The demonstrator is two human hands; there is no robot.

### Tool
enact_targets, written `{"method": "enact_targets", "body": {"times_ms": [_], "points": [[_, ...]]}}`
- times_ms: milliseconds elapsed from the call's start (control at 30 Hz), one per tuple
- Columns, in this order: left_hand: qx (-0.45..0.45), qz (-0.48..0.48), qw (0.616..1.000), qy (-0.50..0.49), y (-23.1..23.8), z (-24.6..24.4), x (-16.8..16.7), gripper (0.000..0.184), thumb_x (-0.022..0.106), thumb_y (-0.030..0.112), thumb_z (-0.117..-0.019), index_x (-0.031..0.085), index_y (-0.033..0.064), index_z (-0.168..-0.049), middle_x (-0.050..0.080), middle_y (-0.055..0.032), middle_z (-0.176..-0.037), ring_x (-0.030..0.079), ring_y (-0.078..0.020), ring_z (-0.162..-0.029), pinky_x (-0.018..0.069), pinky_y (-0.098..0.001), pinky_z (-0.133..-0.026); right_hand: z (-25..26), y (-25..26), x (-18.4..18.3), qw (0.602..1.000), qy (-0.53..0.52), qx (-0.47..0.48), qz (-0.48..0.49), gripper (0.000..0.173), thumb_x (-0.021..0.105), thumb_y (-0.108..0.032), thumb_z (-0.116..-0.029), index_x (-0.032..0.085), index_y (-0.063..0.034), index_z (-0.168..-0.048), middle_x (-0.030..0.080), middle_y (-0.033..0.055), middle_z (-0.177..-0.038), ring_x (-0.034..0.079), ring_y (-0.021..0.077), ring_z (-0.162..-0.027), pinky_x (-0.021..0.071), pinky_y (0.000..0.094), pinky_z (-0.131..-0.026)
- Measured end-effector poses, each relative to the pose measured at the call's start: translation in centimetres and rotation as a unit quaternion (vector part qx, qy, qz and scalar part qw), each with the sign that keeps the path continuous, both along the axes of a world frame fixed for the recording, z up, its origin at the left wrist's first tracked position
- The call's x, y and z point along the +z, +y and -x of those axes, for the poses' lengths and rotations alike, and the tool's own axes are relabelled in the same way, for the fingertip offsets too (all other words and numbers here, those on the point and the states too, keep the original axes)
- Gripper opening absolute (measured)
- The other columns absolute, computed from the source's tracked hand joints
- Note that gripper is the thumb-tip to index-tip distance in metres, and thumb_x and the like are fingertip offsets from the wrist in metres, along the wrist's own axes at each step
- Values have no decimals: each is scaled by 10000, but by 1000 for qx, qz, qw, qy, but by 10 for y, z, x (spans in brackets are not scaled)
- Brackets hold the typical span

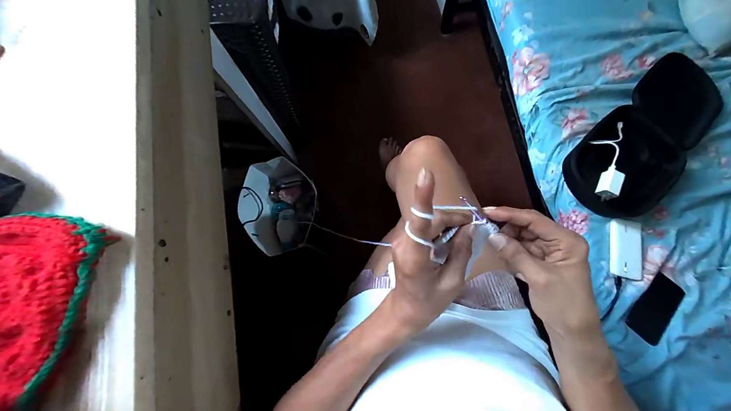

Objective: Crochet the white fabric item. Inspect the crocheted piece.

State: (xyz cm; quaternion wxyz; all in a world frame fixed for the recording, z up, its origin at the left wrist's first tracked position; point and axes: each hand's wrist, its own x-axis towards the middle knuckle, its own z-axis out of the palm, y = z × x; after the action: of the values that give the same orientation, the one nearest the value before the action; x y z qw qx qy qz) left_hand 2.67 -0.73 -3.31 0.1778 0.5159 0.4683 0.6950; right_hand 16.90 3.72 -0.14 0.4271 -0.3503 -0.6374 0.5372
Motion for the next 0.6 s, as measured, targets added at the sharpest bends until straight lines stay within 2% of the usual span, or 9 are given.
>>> {"method": "enact_targets", "body": {"times_ms": [67,100,167,233,333,467,600], "points": [[-60,64,988,-129,-1,4,14,909,644,-79,-872,168,105,-1623,711,-3,-919,680,-64,-837,575,-244,-781,-1,-1,-5,996,62,6,59,241,640,48,-914,694,20,-1146,703,-35,-844,572,-31,-628,465,123,-533],[-79,98,976,-178,-1,8,21,957,638,-97,-856,125,119,-1635,711,-3,-885,686,-68,-807,582,-245,-763,-1,-2,-8,998,58,-6,36,245,644,54,-909,681,22,-1149,711,-40,-856,597,-31,-658,491,123,-564],[-98,132,960,-226,1,14,28,994,629,-125,-838,115,149,-1644,687,-16,-810,665,-71,-716,572,-225,-694,-1,-6,-11,996,-8,-48,-79,226,662,46,-903,654,68,-1128,700,-29,-889,635,-45,-754,548,110,-681],[-108,146,957,-225,1,19,30,982,618,-133,-840,137,166,-1643,678,-17,-799,657,-67,-695,567,-208,-674,-2,-8,-15,978,-70,-85,-179,151,672,19,-911,664,93,-1042,700,23,-894,645,-51,-787,556,101,-731],[-124,151,960,-202,0,24,33,933,609,-134,-843,189,130,-1632,675,-14,-818,653,-67,-699,568,-207,-679,-2,-9,-19,952,-117,-116,-257,106,669,-25,-935,708,73,-944,667,74,-832,624,-26,-758,523,86,-711],[-139,158,960,-187,0,32,37,847,605,-125,-860,259,80,-1605,681,-24,-822,645,-66,-679,559,-198,-653,-4,-9,-19,927,-154,-129,-317,128,650,-44,-955,723,54,-920,654,99,-811,625,15,-763,504,89,-705],[-168,190,946,-204,1,44,40,762,594,-97,-887,333,79,-1581,656,-29,-761,611,-60,-603,522,-176,-557,-6,-6,-18,915,-163,-115,-350,143,639,-55,-971,720,47,-912,639,108,-795,610,36,-733,483,94,-662]]}}
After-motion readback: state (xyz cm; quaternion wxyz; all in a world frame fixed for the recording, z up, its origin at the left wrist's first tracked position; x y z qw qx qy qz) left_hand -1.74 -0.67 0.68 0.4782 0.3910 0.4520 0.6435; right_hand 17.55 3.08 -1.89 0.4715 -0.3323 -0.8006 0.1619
